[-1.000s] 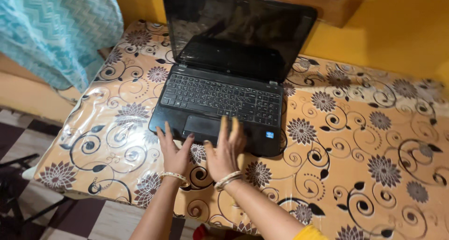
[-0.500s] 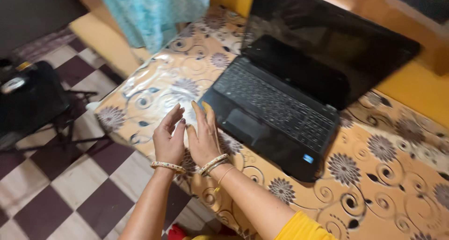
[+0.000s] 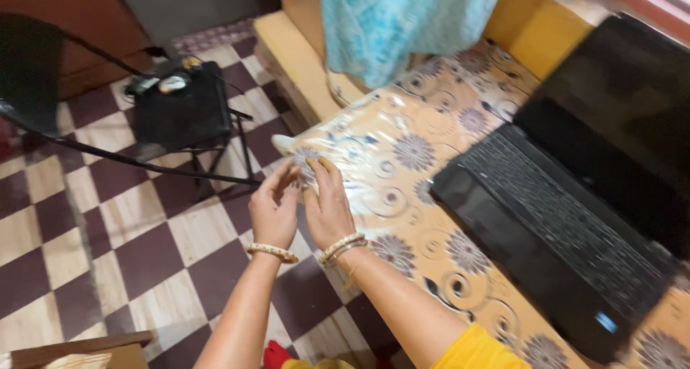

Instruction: The person carries a closed laptop from a chair to a table and opens its lid. They then pick up a charger, a wired mouse, and cables from the chair and arrange them on the table next to the laptop.

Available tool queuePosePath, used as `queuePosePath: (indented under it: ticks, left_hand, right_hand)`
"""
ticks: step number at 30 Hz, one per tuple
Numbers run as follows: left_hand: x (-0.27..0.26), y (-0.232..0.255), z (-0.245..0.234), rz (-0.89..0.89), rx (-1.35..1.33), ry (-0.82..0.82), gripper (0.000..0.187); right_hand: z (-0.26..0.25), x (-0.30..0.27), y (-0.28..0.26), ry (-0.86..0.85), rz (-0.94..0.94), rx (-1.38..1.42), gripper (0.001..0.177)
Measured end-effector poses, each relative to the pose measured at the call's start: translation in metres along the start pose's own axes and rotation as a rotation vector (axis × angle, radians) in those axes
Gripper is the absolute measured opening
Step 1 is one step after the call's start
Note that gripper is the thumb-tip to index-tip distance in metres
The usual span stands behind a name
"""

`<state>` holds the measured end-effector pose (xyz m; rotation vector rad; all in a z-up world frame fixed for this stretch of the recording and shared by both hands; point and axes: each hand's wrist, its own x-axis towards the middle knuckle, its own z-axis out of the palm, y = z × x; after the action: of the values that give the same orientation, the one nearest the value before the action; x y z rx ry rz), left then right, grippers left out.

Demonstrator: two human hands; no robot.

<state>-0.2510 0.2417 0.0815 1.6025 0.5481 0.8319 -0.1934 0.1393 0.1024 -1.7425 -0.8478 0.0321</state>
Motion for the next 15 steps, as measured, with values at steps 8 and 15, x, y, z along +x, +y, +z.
queuePosePath:
  ticks: [8, 15]
  left_hand:
    - [0.049, -0.017, -0.135, -0.067, 0.023, 0.099, 0.043]
    - [0.087, -0.033, -0.235, -0.086, 0.026, 0.167, 0.043]
  right_hand:
    - [0.129, 0.032, -0.037, -0.041, 0.056, 0.034, 0.048]
    - [0.220, 0.053, -0.060, -0.083, 0.060, 0.020, 0.047]
